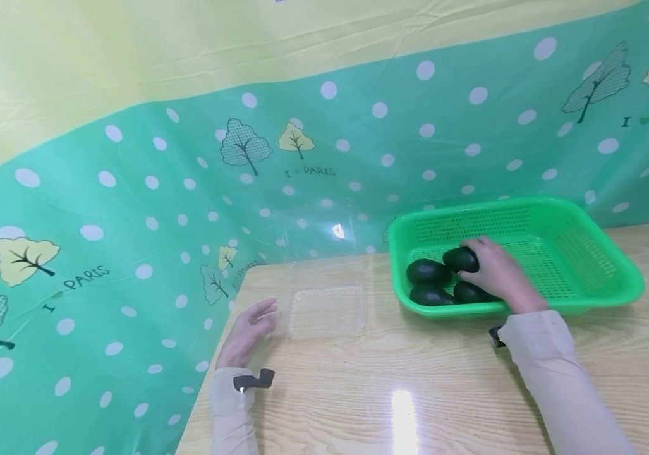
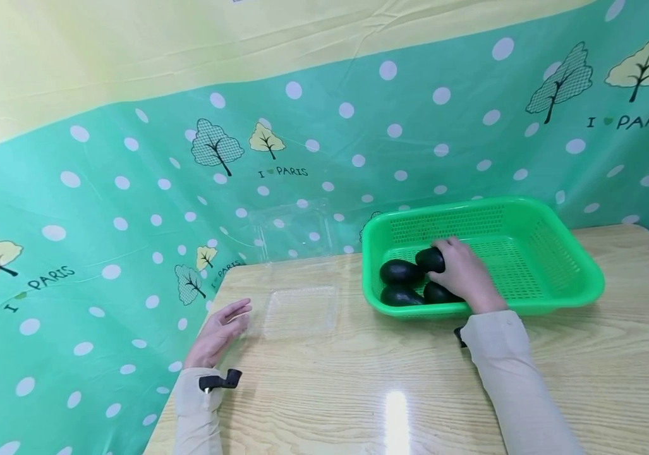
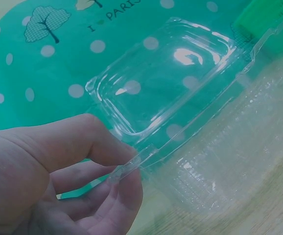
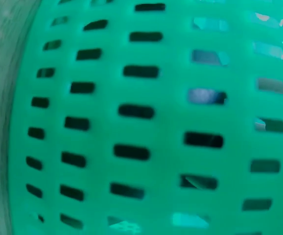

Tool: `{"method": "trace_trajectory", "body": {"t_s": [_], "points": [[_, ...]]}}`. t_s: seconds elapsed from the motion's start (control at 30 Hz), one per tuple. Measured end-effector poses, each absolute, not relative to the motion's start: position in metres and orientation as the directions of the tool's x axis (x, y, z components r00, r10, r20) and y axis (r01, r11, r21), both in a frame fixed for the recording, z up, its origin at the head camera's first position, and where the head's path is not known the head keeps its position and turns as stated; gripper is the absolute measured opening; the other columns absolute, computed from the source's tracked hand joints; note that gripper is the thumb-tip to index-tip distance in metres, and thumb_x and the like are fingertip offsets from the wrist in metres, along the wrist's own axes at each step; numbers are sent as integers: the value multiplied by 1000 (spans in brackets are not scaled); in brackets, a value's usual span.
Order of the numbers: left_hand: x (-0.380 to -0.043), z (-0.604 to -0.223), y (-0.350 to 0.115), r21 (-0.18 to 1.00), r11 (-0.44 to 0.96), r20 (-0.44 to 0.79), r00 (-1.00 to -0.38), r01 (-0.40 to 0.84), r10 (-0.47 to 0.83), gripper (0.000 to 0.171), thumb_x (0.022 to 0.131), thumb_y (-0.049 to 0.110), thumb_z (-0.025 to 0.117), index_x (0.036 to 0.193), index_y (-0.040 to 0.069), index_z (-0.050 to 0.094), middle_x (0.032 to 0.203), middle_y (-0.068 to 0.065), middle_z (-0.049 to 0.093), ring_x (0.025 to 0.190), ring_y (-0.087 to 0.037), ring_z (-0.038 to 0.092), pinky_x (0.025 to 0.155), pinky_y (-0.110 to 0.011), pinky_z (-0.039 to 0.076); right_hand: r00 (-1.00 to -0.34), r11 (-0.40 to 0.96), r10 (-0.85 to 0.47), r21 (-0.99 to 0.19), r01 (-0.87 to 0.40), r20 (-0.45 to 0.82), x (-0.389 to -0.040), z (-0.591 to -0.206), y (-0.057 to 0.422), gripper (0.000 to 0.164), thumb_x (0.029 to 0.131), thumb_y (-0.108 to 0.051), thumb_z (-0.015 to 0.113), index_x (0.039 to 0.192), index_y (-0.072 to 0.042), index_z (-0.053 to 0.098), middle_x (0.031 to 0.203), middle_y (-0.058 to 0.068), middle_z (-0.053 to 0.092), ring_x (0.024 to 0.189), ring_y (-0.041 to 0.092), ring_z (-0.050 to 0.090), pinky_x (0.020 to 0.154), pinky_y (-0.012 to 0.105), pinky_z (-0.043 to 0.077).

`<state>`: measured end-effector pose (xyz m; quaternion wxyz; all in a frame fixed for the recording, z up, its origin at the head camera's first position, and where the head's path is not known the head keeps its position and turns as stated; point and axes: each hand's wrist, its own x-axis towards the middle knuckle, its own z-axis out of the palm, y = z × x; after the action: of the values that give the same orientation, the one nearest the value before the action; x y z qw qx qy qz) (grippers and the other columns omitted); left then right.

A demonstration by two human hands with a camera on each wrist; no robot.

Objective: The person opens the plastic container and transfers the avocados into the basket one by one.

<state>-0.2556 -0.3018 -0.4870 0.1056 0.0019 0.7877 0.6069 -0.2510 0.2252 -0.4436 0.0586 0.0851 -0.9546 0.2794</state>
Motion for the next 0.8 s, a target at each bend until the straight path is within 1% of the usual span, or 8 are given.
{"method": "trace_trajectory", "body": {"t_s": [0.23,0.37,0.47,0.57,0.67,0.8], "points": [[-254,-485,-300,958,257,-168,-975,-127,145,59,92,4,60,148,6,43,151,-18,44,139,-33,42,112,-44,34,-984,838,-143,-516,-178,106,-251,-444,226,65,88,-18,73,141,8,44,140,38,40,123,58,41,95,72,39],[-254,-483,-299,959,253,-170,-976,-131,139,58,92,4,61,147,6,44,151,-17,44,138,-33,43,109,-39,38,-986,839,-142,-519,-166,84,-251,-444,226,65,90,-18,70,142,10,42,141,38,38,125,59,39,98,72,37],[-254,-483,-299,959,252,-170,-976,-132,134,58,91,3,61,147,5,45,150,-18,45,137,-33,44,105,-33,41,-986,839,-146,-517,-168,83,-252,-445,226,60,92,-16,67,139,12,44,138,39,40,124,59,40,99,71,37],[-254,-483,-300,958,255,-168,-976,-129,137,58,91,3,61,147,5,45,150,-18,45,138,-33,44,103,-32,42,-985,840,-149,-515,-173,88,-252,-446,226,54,93,-15,65,136,13,47,136,39,42,124,58,41,100,70,37],[-254,-484,-300,959,254,-167,-976,-128,137,58,91,3,61,147,5,45,150,-18,45,138,-34,43,106,-36,40,-986,841,-146,-514,-170,87,-252,-446,225,52,94,-15,64,136,13,48,137,39,42,125,58,40,101,71,35],[-254,-484,-301,957,264,-162,-977,-122,137,59,91,5,62,147,5,44,150,-18,45,139,-34,43,111,-43,36,-987,841,-140,-517,-157,73,-252,-445,224,53,95,-17,62,137,12,47,141,40,40,130,59,34,105,71,31]]}}
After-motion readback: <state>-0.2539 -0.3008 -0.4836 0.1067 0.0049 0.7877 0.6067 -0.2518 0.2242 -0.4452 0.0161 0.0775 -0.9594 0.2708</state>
